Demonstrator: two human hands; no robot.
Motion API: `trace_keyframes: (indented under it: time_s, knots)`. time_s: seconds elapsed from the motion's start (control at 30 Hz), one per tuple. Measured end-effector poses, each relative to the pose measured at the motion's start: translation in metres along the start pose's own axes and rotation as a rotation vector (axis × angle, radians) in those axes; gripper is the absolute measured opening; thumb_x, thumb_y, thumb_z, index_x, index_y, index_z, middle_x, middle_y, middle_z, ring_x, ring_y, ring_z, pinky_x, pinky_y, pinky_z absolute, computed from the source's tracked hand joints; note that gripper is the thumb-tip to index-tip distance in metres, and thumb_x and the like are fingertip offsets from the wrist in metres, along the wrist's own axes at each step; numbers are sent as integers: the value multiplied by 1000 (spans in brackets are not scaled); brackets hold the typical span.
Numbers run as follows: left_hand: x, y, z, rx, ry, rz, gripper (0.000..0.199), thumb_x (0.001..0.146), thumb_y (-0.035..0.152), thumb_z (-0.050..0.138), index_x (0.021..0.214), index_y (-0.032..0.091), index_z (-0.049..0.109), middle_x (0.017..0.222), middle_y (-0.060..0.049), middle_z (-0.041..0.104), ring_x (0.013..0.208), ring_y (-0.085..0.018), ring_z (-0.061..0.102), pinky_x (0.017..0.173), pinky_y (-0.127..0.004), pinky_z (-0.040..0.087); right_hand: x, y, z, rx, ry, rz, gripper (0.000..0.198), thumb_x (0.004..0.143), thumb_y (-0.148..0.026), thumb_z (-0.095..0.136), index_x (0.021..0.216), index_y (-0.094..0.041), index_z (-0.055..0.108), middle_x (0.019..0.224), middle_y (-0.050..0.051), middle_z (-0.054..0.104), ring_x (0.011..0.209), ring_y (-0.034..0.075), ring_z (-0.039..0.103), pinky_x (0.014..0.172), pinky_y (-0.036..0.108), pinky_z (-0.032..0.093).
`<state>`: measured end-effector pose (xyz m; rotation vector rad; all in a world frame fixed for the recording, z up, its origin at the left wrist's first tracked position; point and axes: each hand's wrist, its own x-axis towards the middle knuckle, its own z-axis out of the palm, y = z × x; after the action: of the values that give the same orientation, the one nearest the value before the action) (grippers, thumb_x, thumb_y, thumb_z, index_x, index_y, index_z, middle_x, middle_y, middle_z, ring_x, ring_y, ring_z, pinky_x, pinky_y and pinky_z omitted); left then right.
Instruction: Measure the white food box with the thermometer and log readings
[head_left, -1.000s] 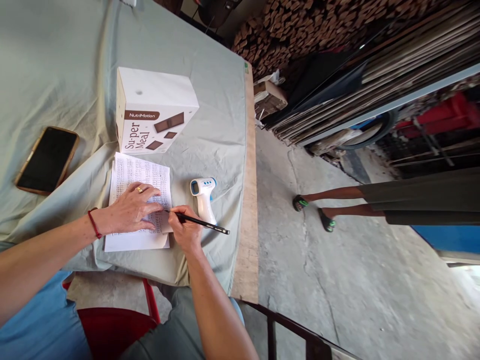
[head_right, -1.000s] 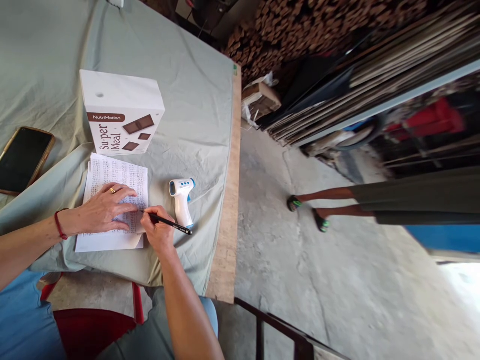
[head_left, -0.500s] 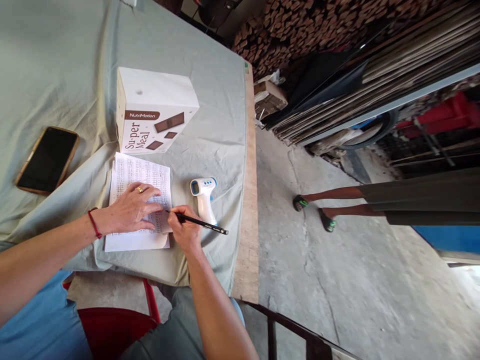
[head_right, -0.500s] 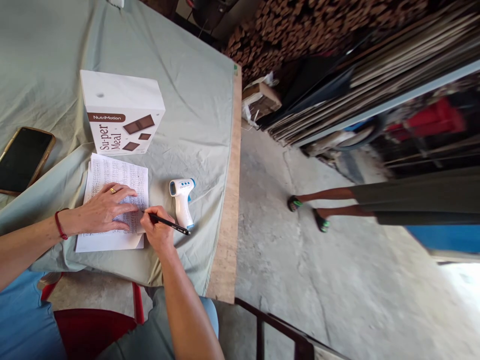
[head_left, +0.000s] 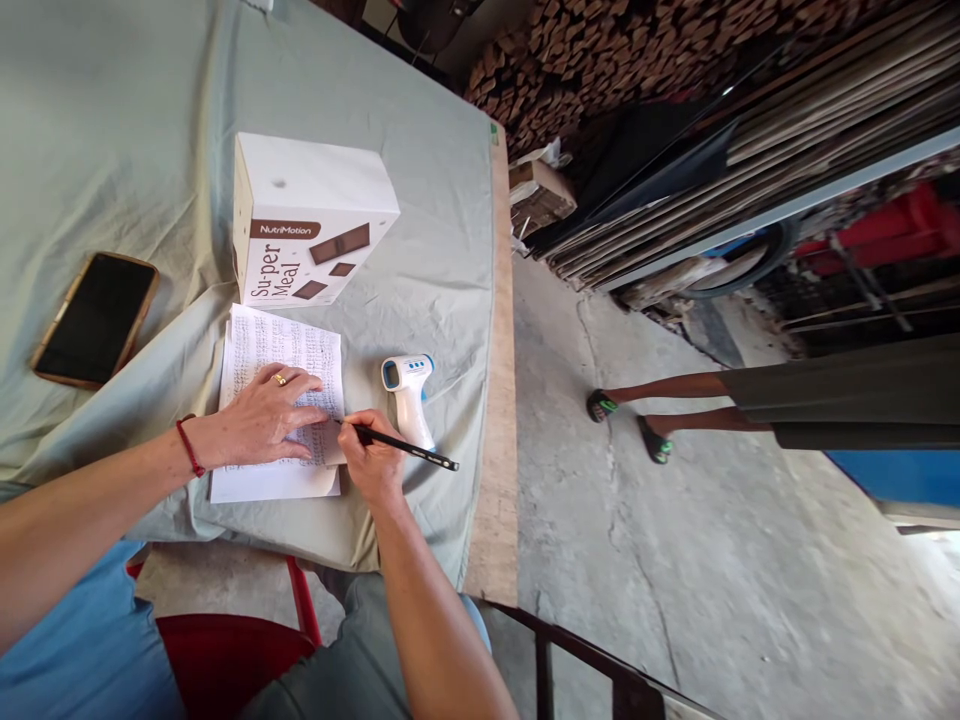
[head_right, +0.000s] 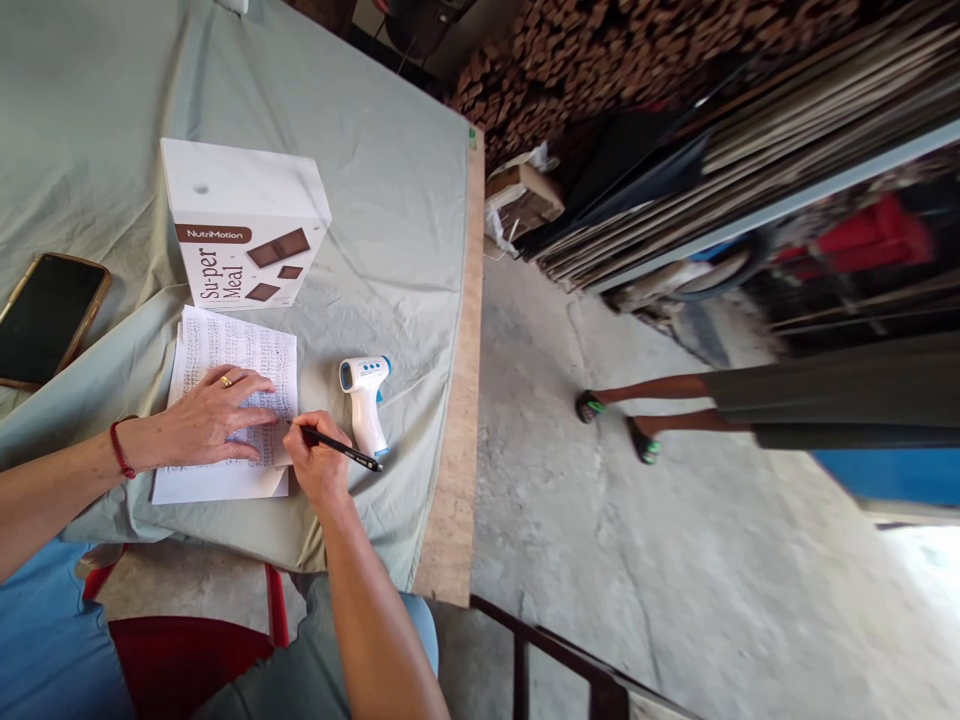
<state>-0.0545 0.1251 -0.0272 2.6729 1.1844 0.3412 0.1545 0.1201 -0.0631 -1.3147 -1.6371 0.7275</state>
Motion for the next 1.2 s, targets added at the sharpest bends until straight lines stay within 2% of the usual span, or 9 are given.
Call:
trace_keyframes:
  time_s: [0.4,0.6,0.77,0.97,1.07,1.13,1.2]
  knots:
    - [0,1,-3,14,-34,-10,47,85,49,81,125,25,71,136,-12,55,125,-32,51,110,-48,36,1,2,0,-27,-4,-38,9,78,-30,56,74,-23,61,61,-5,60,52,12,52,54,26,45]
    - [0,0,-1,10,-6,0,45,85,48,81,122,24,72,135,-13,56,124,-32,51,109,-49,37,-1,0,1,-24,85,-52,12,81,-29,54,75,-23,61,62,-4,62,53,13,54,54,26,45]
    - [0,1,-1,4,-13,-2,46,83,46,83,122,23,72,136,-14,56,124,-33,51,109,-50,37,0,1,2,-50,64,-54,11,81,-29,55,74,-23,60,62,-4,62,53,13,54,54,26,45]
    - [0,0,-2,2,-11,-4,45,84,47,82,122,25,72,136,-12,56,124,-32,52,109,-50,37,-1,4,1,-107,61,-139,10,83,-26,54,76,-23,60,61,-4,61,52,13,55,53,26,47]
    - [1,0,-4,-2,-19,-3,43,85,46,81,120,24,72,136,-13,57,125,-32,52,110,-50,38,0,7,-4,-193,112,-244,11,90,-24,55,83,-23,64,70,-1,67,61,15,63,60,28,53]
    - [1,2,-5,-1,-26,-8,43,85,45,81,120,23,71,136,-13,57,126,-33,52,110,-50,38,2,11,-8,-279,135,-330,14,94,-22,54,95,-22,68,83,4,72,76,19,69,71,32,58]
    - [0,8,-5,1,-33,-26,52,80,50,84,119,20,71,137,-15,56,127,-35,52,112,-52,36,5,18,-12,-372,105,-392,25,98,-18,48,109,-21,71,97,9,73,91,21,71,82,36,59]
